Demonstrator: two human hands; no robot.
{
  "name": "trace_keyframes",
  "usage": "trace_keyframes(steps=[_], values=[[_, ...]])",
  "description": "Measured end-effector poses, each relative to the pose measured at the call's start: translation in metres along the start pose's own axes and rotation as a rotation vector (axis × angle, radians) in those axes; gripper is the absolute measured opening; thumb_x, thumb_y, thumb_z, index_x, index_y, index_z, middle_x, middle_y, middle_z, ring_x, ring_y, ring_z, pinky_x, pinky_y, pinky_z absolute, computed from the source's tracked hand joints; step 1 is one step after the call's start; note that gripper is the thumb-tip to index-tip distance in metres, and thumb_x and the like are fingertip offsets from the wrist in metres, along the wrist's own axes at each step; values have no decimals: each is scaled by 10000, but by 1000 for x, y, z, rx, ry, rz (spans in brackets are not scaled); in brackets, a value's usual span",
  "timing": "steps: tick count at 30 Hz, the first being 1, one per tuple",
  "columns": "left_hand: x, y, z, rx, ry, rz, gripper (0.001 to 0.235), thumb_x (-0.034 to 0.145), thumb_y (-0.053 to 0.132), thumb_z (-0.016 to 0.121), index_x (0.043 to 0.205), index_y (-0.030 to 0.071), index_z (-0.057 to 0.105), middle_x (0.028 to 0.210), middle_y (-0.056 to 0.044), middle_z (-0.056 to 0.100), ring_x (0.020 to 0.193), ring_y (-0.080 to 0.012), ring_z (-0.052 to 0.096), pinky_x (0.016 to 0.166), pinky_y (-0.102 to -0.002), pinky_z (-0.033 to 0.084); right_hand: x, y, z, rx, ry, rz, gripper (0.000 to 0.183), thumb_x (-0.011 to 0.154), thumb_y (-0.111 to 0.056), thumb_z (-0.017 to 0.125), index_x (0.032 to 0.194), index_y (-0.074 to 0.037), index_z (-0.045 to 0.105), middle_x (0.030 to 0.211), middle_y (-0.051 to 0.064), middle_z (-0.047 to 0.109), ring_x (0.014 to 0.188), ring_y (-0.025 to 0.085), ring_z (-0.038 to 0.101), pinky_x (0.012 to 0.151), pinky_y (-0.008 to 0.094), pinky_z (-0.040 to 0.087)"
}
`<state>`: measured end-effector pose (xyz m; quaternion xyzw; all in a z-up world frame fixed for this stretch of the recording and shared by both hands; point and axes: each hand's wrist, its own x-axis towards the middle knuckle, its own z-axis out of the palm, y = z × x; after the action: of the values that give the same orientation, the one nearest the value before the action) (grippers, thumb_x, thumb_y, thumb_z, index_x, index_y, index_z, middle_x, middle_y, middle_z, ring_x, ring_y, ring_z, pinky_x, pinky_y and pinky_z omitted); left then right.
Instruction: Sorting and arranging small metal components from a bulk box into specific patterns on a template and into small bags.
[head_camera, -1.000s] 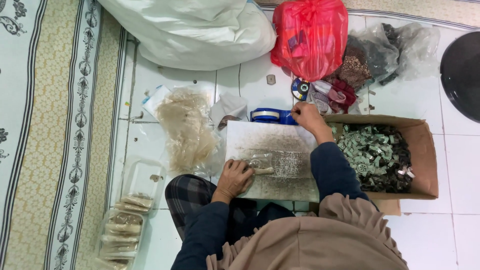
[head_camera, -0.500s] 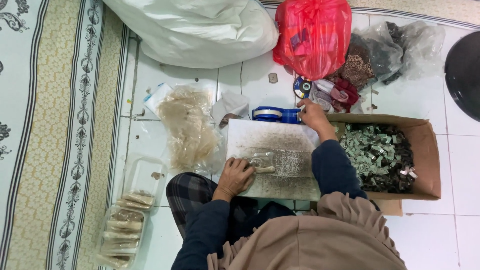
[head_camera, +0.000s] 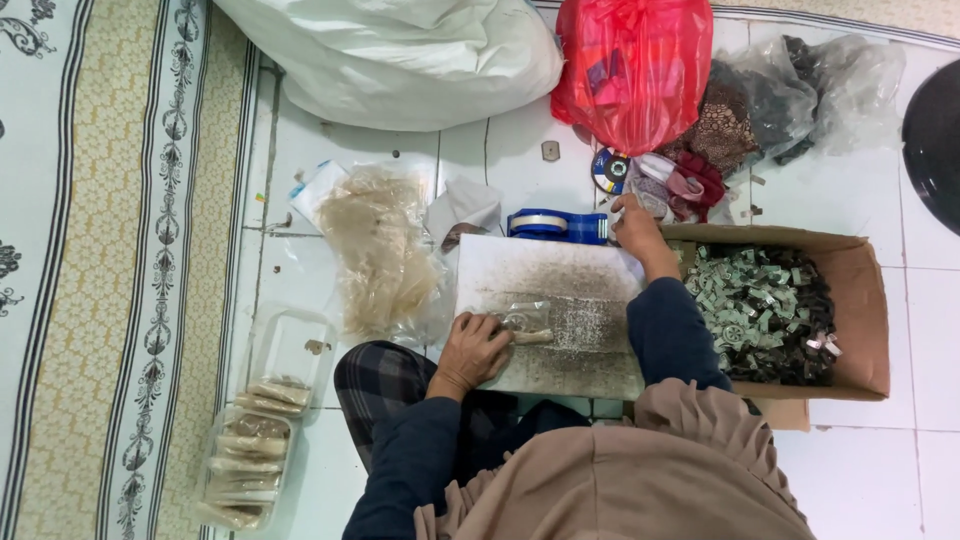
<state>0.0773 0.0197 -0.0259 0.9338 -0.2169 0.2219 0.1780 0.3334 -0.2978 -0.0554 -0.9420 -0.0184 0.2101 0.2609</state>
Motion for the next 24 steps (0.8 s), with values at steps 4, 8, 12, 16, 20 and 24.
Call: trace_keyframes(steps=[4, 8, 12, 16, 20, 24], values=[[0, -1, 2, -5, -8, -2, 109, 886, 350, 581, 905, 243, 583, 941, -21, 545, 930, -237, 618, 894, -438, 476, -6, -9, 5, 64, 32, 29, 285, 984, -4, 611, 1236, -90, 508, 987, 248, 716, 1043, 442, 686, 882, 565, 551], [1, 0, -3, -6, -7, 13, 106, 856, 325, 614, 904, 236, 584, 936, -23, 545, 922, -245, 624, 883, -447, 478, -13, -19, 5, 31, 47, 64, 301, 970, 24, 617, 1220, -92, 497, 969, 228, 737, 1044, 413, 699, 891, 545, 558], [-2, -2, 3, -4, -2, 14, 88, 867, 320, 596, 903, 243, 575, 930, -22, 534, 913, -243, 620, 880, -442, 472, -15, -23, 8, 42, 99, 98, 286, 959, 43, 616, 1182, -91, 497, 945, 197, 751, 1034, 379, 712, 896, 496, 573], [-1, 0, 0, 17, 7, 22, 107, 856, 318, 614, 897, 232, 566, 925, -23, 531, 914, -246, 621, 870, -441, 475, -2, 3, 23, 28, 135, 99, 290, 951, 35, 614, 1167, -110, 486, 922, 168, 751, 1006, 362, 722, 877, 486, 582], [-3, -4, 5, 14, 25, 13, 123, 846, 334, 633, 904, 243, 575, 919, -20, 536, 918, -243, 619, 876, -444, 478, 3, 23, 32, 39, 219, 73, 302, 938, 14, 629, 1177, -119, 501, 943, 205, 739, 1024, 385, 708, 913, 493, 560], [-6, -3, 4, 7, 21, 5, 128, 841, 328, 640, 898, 244, 561, 926, -10, 527, 915, -233, 611, 883, -435, 478, -17, 19, 33, 381, 488, 92, 279, 949, -115, 692, 1185, -193, 564, 934, 50, 744, 852, 209, 700, 679, 370, 531]])
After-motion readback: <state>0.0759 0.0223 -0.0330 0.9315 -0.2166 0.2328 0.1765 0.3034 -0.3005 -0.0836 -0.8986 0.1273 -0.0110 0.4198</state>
